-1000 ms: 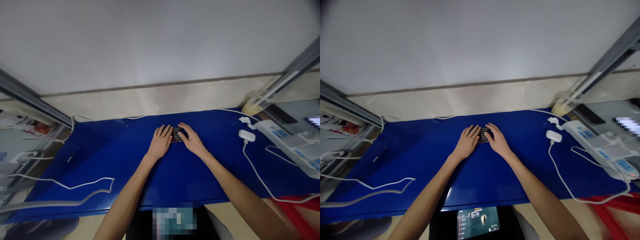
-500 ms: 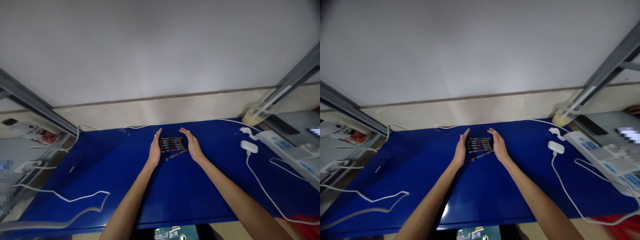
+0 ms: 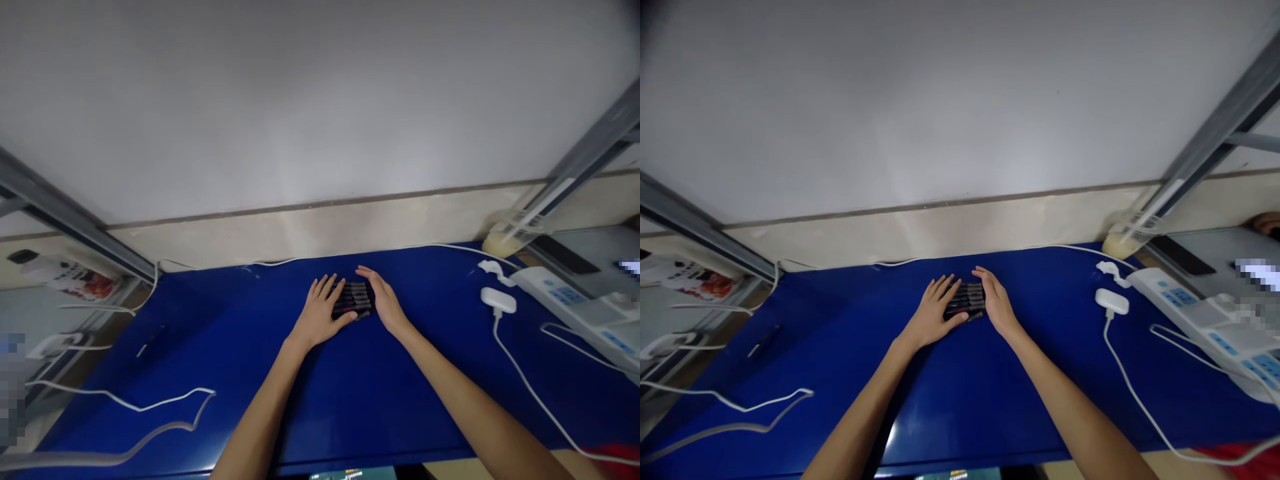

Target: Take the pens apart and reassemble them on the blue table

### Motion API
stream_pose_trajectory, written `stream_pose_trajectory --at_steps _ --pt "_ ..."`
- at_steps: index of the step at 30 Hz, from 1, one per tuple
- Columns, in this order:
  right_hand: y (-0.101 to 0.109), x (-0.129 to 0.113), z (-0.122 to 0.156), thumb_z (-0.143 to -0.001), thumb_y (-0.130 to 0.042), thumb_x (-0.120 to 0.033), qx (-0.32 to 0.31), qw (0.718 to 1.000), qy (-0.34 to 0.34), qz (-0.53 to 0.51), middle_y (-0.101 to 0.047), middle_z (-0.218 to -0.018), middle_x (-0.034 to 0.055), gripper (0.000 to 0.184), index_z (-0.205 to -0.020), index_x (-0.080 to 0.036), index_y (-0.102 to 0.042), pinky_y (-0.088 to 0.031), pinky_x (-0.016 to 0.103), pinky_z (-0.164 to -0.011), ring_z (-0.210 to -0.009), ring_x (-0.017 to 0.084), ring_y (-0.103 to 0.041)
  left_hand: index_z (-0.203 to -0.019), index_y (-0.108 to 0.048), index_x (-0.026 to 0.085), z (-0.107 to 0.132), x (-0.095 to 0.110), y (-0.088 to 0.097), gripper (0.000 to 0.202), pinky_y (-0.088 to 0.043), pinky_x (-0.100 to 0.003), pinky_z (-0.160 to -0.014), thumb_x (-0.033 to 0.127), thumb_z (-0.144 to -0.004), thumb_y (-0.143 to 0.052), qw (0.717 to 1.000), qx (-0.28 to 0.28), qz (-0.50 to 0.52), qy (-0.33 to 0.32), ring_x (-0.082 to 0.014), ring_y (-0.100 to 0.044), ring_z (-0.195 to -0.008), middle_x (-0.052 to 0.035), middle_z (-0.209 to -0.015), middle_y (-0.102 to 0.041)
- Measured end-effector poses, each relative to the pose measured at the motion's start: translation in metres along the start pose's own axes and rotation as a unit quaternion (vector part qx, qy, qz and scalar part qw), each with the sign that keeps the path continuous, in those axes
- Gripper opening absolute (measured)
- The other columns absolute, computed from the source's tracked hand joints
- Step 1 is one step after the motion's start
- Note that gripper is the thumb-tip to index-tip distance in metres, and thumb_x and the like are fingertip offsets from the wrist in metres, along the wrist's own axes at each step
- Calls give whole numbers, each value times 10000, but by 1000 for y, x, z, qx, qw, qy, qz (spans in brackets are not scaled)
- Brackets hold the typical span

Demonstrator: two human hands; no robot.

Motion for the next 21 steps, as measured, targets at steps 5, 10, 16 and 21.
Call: stream_pose_trajectory --at_steps 5,10,16,21 --pt "-2 -10 4 -1004 -392 -561 -5 998 23 54 -587 -1421 67 457 -1169 -269 -702 -338 479 -1178 -1352 240 -511 -1523 -385 231 5 -7 5 981 -229 -552 -1223 806 -752 -582 998 -44 12 -33 -311 -201 -1525 -120 -1616 -314" --pt "-5 -12 6 -1015 -376 -543 -16 996 36 79 -574 -1429 70 456 -1183 -262 -694 -347 461 -1174 -1345 235 -516 -1486 -445 226 1 -2 5 999 -190 -566 -1223 842 -712 -578 999 6 -36 -23 -330 -307 -1478 -112 -1545 -445" --pt "-6 -9 5 -1018 -357 -548 -23 996 45 78 -572 -1421 86 478 -1159 -248 -701 -341 465 -1175 -1338 238 -517 -1378 -574 224 -9 6 4 904 -263 -554 -1175 849 -726 -548 996 58 -67 -10 -341 -479 -1325 -125 -1376 -603" --pt "-5 -5 3 -1005 -358 -580 -37 998 27 30 -557 -1434 67 498 -1165 -265 -709 -320 463 -1182 -1348 244 -495 -1383 -569 222 -12 5 -2 917 -331 -549 -1130 849 -715 -565 996 64 -59 36 -356 -448 -1338 -123 -1424 -559"
Point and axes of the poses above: each hand's wrist, its own z-axis away from the middle knuckle, its own y-axis out of the back of the hand, x = y × z, the point moved 4 cm from there along -z, towards the middle knuckle
